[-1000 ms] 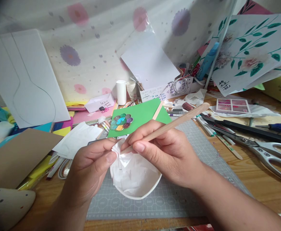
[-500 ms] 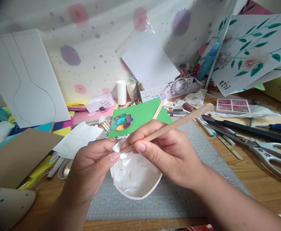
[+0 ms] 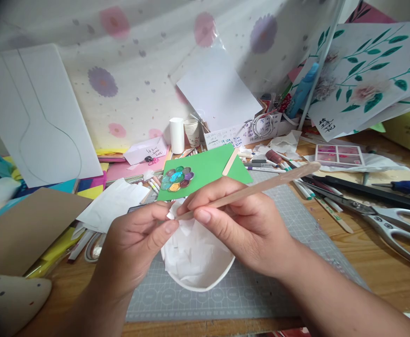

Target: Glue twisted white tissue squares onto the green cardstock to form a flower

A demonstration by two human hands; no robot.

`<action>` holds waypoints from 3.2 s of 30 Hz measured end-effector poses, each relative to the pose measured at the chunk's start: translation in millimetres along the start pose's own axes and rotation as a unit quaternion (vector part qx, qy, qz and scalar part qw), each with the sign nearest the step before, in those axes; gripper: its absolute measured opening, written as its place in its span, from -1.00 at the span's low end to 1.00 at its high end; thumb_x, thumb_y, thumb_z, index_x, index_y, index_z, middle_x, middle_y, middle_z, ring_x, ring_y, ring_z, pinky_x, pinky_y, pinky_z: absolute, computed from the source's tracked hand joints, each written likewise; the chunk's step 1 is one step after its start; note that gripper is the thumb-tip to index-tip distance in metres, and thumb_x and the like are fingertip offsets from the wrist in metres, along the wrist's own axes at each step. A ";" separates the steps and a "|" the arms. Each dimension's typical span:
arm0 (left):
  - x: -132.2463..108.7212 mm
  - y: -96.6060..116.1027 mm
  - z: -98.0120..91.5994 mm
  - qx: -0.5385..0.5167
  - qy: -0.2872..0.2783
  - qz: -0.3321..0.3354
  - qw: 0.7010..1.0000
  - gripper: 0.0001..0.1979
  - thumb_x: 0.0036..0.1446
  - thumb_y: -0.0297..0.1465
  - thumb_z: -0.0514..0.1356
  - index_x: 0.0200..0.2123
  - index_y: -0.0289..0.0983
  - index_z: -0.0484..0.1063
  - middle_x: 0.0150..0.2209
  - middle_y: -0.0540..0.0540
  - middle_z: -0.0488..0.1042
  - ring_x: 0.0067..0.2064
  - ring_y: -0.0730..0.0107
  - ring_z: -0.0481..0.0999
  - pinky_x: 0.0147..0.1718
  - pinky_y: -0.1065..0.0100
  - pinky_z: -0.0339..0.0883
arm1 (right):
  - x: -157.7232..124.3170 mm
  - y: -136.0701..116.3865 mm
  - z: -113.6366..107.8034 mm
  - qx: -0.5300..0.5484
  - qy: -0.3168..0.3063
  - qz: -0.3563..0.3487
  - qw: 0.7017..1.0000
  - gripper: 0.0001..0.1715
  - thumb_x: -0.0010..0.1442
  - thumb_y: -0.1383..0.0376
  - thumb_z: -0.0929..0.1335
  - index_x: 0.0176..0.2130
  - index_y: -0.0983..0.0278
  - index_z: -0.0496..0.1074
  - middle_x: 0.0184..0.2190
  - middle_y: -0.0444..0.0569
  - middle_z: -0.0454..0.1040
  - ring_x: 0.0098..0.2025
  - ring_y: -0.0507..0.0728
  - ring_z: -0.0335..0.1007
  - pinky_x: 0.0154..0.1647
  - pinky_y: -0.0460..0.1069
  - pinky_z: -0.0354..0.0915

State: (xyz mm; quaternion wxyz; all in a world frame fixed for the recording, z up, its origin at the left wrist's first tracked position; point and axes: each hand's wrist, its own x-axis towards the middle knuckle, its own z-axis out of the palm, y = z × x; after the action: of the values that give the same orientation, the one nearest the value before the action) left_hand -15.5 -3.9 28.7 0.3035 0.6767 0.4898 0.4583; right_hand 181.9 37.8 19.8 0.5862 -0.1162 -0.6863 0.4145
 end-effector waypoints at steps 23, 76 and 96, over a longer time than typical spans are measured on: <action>-2.2 -8.3 -1.7 -0.106 -0.032 -0.033 0.993 -0.87 0.17 -0.29 0.31 -0.34 -0.21 0.52 -0.39 -0.04 0.51 -0.31 0.29 0.41 -0.24 0.26 0.29 | 0.5 -0.6 0.8 0.048 -0.013 0.037 0.998 -0.91 0.34 0.30 0.40 -0.18 0.22 0.57 -0.28 0.04 0.65 -0.19 0.17 0.64 -0.17 0.02 0.55; -0.5 -6.0 -0.9 -0.127 0.029 -0.044 0.990 -0.87 0.14 -0.36 0.27 -0.45 -0.22 0.48 -0.44 -0.04 0.46 -0.33 0.27 0.40 -0.26 0.25 0.33 | -3.9 6.9 0.0 0.047 0.061 0.033 0.996 -0.88 0.35 0.33 0.39 -0.17 0.17 0.58 -0.26 -0.03 0.61 -0.16 0.16 0.60 -0.11 0.06 0.54; 7.8 -6.4 -5.2 -0.218 0.057 -0.050 0.973 -0.91 0.04 -0.44 0.24 -0.45 -0.23 0.57 -0.47 -0.03 0.54 -0.37 0.28 0.44 -0.33 0.28 0.30 | 20.2 4.9 -35.8 0.117 0.168 0.043 0.978 -0.96 0.24 0.34 0.48 -0.29 0.22 0.62 -0.41 -0.08 0.67 -0.42 0.10 0.64 -0.44 -0.07 0.58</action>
State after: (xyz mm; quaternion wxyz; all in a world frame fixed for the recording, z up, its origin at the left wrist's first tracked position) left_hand -21.9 5.3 27.8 0.4374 0.5419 0.4277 0.5762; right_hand 206.7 69.4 29.6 0.6845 -0.1444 -0.5193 0.4909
